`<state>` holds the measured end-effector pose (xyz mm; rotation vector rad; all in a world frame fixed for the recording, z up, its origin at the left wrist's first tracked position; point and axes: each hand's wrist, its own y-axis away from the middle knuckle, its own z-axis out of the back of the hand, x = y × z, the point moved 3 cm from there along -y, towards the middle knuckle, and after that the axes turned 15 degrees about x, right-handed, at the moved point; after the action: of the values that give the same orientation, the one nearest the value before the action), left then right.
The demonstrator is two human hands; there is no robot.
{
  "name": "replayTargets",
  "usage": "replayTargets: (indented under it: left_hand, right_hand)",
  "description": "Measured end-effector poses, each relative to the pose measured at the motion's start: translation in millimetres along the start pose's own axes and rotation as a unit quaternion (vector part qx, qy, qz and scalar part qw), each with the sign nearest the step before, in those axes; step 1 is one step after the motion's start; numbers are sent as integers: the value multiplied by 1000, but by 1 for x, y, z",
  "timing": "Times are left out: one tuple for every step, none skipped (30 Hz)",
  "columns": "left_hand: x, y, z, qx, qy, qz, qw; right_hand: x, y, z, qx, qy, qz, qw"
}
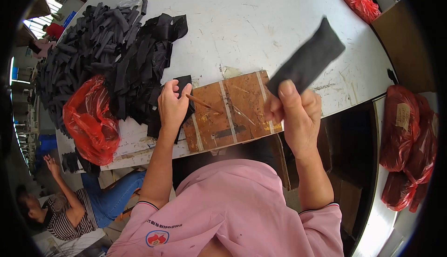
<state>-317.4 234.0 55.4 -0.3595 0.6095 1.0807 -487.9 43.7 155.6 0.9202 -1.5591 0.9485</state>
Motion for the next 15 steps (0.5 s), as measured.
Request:
replayTargets:
  left_hand:
    - [-4,-6,-6,15,-76,44,996]
    - [-8,-12,-11,30,-152,87,984]
    - [-5,-20,-12,29,-151,90,984]
    - [6,-27,-14,58,-146,125,980]
    - [13,-33,-18,91,-139,153,974]
    - [14,-37,-16,80,-119,115,983]
    - [25,-43,-16,72,-80,96,990]
    - [35,-46,-16,62,-41,77,994]
    - [32,-47,-11,25,41,62,997]
    - [33,-45,-4,-36,90,4,995]
    - [39,-39,0,-22,249,44,967]
    - [31,-30,8,-3,402,81,912]
    - [19,-20,16,18,527,70,847]
    - [12,-5,23,34,641,60,764]
    - [14,6,28,33,641,60,765]
  right_hand:
    - [-22,22,24,-41,77,-31,996]
    - [-43,47,41,-89,75,-68,991]
    - [-65,74,57,-128,102,-117,980]
    - [-92,103,75,-145,111,-179,967]
    - [-123,131,92,-175,105,-221,954]
    - [-155,162,116,-158,110,-303,933]
    - [-173,182,127,-155,123,-406,892]
    - [-185,193,132,-136,230,-486,832]
    - [-193,194,131,-124,388,-411,816]
    - [-181,182,107,-103,533,-325,774]
    - [-171,169,88,-56,419,-327,845]
    - [-135,132,49,-14,297,-323,898]
    - [-116,111,20,51,289,-241,925]
    - [-100,94,-7,119,278,-155,940]
    - [-86,79,-31,170,273,-84,943]
